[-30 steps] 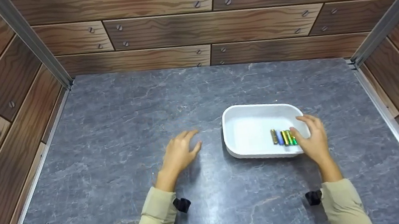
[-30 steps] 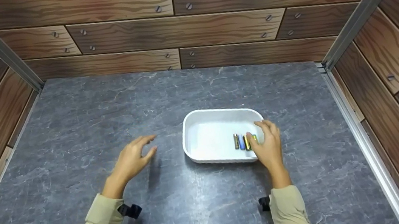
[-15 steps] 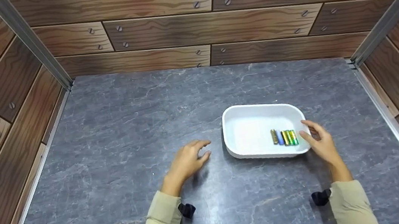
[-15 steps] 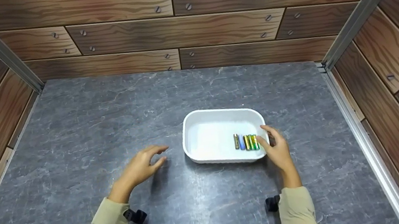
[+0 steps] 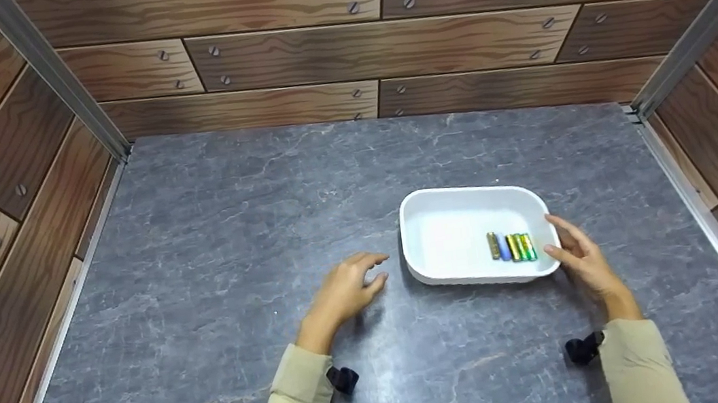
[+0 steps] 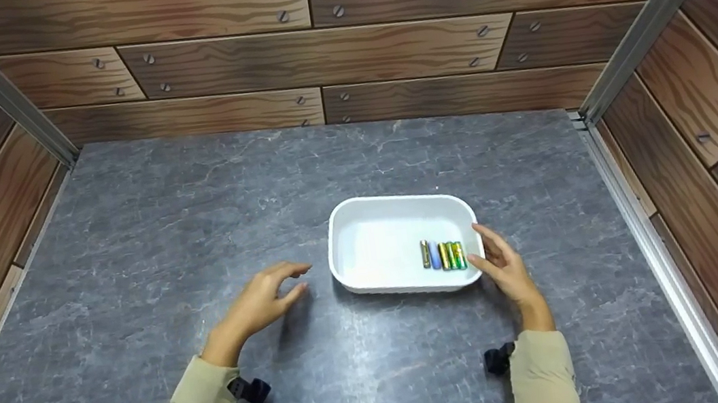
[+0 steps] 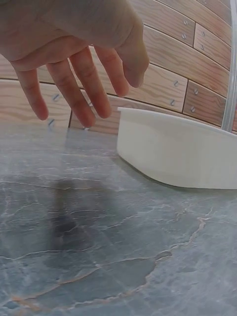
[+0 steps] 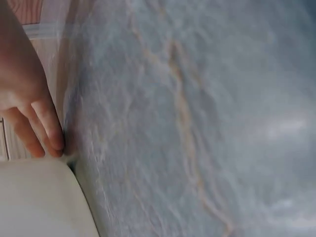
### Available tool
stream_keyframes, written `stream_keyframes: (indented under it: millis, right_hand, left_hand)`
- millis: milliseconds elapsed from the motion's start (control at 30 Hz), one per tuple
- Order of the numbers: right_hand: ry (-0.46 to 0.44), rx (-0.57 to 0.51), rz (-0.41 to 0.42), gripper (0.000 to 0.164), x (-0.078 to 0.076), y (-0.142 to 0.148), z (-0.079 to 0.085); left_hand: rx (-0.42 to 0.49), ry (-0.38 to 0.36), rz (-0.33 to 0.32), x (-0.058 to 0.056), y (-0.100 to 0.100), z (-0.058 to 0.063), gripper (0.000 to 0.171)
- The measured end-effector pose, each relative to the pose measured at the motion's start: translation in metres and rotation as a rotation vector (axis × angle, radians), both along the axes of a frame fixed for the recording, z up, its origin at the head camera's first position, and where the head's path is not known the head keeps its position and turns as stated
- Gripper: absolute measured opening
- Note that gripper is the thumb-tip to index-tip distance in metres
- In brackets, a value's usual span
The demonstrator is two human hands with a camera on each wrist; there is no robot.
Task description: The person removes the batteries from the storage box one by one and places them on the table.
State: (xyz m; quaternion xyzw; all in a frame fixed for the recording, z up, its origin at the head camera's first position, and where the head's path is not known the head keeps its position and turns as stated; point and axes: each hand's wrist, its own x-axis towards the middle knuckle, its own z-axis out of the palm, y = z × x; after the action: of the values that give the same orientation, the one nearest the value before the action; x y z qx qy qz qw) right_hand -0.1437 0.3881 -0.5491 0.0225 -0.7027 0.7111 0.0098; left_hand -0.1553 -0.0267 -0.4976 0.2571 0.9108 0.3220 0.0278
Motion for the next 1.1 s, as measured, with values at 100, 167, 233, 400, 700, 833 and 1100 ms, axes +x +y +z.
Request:
stream_keyframes:
  millis: [100, 167, 233, 400, 700, 833, 1100]
  right_hand:
    - [-0.003, -0.104, 0.054, 0.057, 0.001, 0.004, -0.004]
    - [0.003, -0.162, 0.093, 0.057, 0.001, 0.006, -0.006]
    - [0.011, -0.209, 0.122, 0.056, 0.003, 0.008, -0.008]
    - [0.024, -0.274, 0.148, 0.055, 0.004, 0.007, -0.009]
    - [0.041, -0.305, 0.193, 0.056, -0.002, -0.007, -0.012]
    - [0.07, -0.329, 0.21, 0.056, -0.002, -0.01, -0.014]
    - [0.081, -0.319, 0.208, 0.056, -0.005, -0.017, -0.015]
  left_hand:
    - [0.001, -0.008, -0.007, 0.0, 0.003, 0.001, 0.034]
    - [0.001, -0.012, -0.011, 0.0, 0.004, 0.003, 0.034]
    - [0.009, -0.02, -0.014, 0.0, 0.006, 0.004, 0.034]
    - [0.045, -0.016, -0.027, 0.0, 0.011, 0.01, 0.033]
    - [0.089, 0.037, -0.047, -0.005, 0.021, 0.022, 0.031]
    - [0.075, 0.065, -0.063, -0.009, 0.029, 0.024, 0.03]
    - [0.052, 0.059, -0.119, -0.019, 0.052, 0.024, 0.029]
